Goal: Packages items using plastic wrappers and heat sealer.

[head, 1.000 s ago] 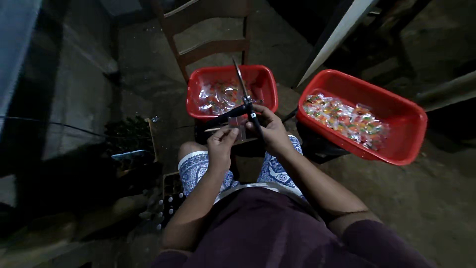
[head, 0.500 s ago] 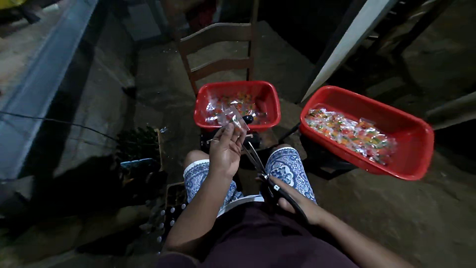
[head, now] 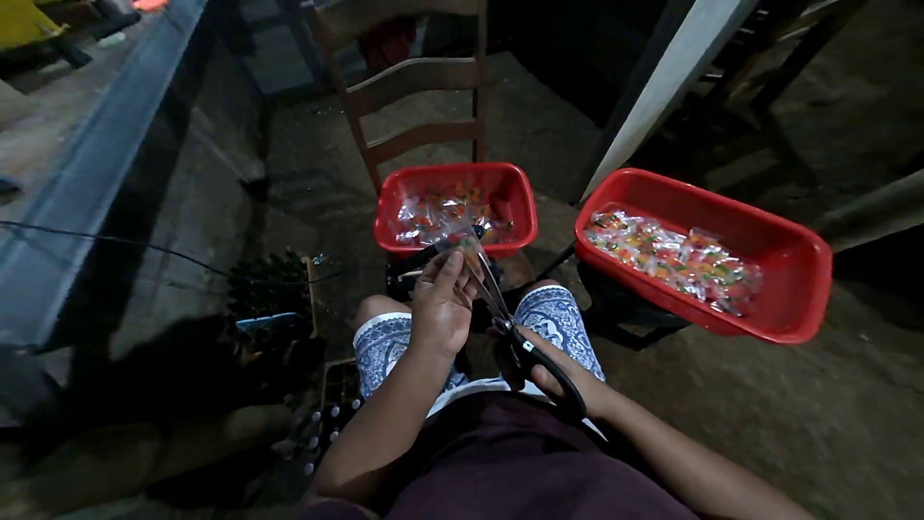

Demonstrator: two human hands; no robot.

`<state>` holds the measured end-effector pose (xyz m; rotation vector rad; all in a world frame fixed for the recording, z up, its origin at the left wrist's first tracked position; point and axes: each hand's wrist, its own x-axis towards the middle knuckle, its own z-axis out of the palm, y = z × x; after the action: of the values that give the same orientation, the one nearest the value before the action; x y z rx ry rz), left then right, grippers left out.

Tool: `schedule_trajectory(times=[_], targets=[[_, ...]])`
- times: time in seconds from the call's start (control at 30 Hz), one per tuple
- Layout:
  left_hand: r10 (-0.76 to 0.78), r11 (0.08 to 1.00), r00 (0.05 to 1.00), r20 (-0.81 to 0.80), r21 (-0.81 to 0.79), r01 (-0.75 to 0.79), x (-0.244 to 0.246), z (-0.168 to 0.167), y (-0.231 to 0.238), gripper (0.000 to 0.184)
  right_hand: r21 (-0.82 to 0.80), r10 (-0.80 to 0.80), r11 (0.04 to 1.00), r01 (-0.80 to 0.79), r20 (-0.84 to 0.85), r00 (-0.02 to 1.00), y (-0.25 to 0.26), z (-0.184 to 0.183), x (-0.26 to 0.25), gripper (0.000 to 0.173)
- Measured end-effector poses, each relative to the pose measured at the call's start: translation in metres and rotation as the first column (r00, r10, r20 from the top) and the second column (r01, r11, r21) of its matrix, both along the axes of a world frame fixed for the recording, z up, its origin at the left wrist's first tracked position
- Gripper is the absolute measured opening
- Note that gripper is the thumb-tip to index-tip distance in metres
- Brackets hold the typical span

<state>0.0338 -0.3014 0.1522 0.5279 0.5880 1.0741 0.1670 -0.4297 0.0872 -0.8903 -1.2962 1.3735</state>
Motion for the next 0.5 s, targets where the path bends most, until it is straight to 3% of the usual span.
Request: schedule_trajectory(times=[0.3,0.4,0.5], targets=[[0.031,0.991,0.994,-0.109,0.135,-0.016,0.001,-0.007,-0.005,0.019,0.006,-0.006,1.0,0.007,-0.035,0.999,0.005,0.001,0.0,0.09],[0.026,0.979,0.991,-0.135,0.204,0.002,0.0,-0.012,-0.006,0.018,0.005,0.079,0.997,-0.08,-0.219,0.973,0.008,-0.007,0.002,0.084],[0.003,0.978,0.991,-0.132,0.209,0.025,-0.001,-0.012,-0.007,0.021,0.013,0.154,0.986,-0.165,-0.444,0.883,0.009,-0.01,-0.003,0.076]])
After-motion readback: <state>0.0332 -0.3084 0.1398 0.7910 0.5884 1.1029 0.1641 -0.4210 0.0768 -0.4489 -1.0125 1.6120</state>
